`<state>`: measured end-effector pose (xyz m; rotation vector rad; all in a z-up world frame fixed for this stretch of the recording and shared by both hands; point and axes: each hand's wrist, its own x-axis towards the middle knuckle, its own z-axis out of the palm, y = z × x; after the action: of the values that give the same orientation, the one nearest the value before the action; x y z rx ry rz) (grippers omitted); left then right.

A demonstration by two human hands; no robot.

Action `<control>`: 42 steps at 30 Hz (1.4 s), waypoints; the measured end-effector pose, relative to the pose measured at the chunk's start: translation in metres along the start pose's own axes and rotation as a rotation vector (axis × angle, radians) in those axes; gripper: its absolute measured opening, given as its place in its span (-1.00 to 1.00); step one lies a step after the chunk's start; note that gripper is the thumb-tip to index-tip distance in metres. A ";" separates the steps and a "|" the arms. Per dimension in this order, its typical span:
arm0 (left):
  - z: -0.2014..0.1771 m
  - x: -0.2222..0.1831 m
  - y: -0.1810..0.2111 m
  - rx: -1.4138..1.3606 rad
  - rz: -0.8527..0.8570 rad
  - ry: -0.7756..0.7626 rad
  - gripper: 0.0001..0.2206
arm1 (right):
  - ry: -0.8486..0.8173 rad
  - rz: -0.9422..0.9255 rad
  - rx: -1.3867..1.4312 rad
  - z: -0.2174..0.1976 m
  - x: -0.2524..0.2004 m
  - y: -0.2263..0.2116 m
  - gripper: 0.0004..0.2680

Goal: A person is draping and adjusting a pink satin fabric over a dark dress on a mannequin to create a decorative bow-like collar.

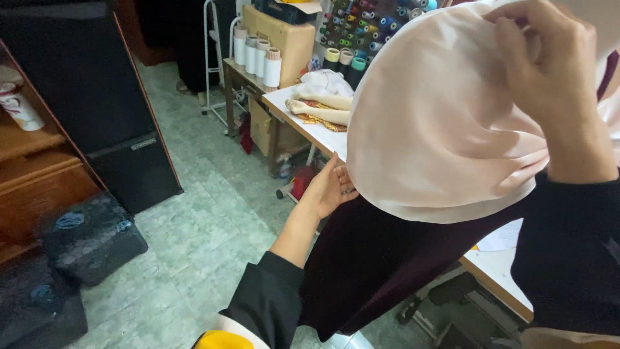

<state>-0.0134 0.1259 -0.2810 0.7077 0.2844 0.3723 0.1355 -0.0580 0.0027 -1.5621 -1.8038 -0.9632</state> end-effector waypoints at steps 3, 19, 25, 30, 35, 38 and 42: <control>0.005 0.004 0.001 -0.184 0.015 -0.069 -0.61 | -0.012 -0.021 -0.008 -0.002 0.001 -0.004 -0.89; -0.037 0.007 -0.020 -0.649 0.287 -0.105 -0.78 | -0.012 0.136 -0.011 -0.002 0.005 -0.022 -0.85; -0.039 -0.005 -0.017 -0.634 0.296 -0.123 -0.77 | -0.008 0.190 -0.010 -0.001 0.007 -0.015 -0.83; -0.046 -0.010 -0.011 -0.569 0.209 -0.124 -0.83 | -0.064 0.228 0.114 -0.017 0.022 -0.033 -0.80; 0.010 -0.051 0.048 0.289 0.306 0.403 -0.71 | -0.308 0.588 -0.081 -0.045 0.043 -0.066 -0.72; 0.058 -0.071 0.088 0.618 0.913 0.490 -0.76 | -0.311 0.444 0.005 -0.048 0.040 -0.055 -0.73; 0.143 -0.095 0.133 1.027 1.379 0.288 -0.77 | -0.260 0.223 0.272 -0.036 0.032 -0.019 -0.76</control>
<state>-0.0763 0.0958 -0.0751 1.8343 0.2056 1.7194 0.1101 -0.0697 0.0462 -1.7258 -1.7930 -0.4074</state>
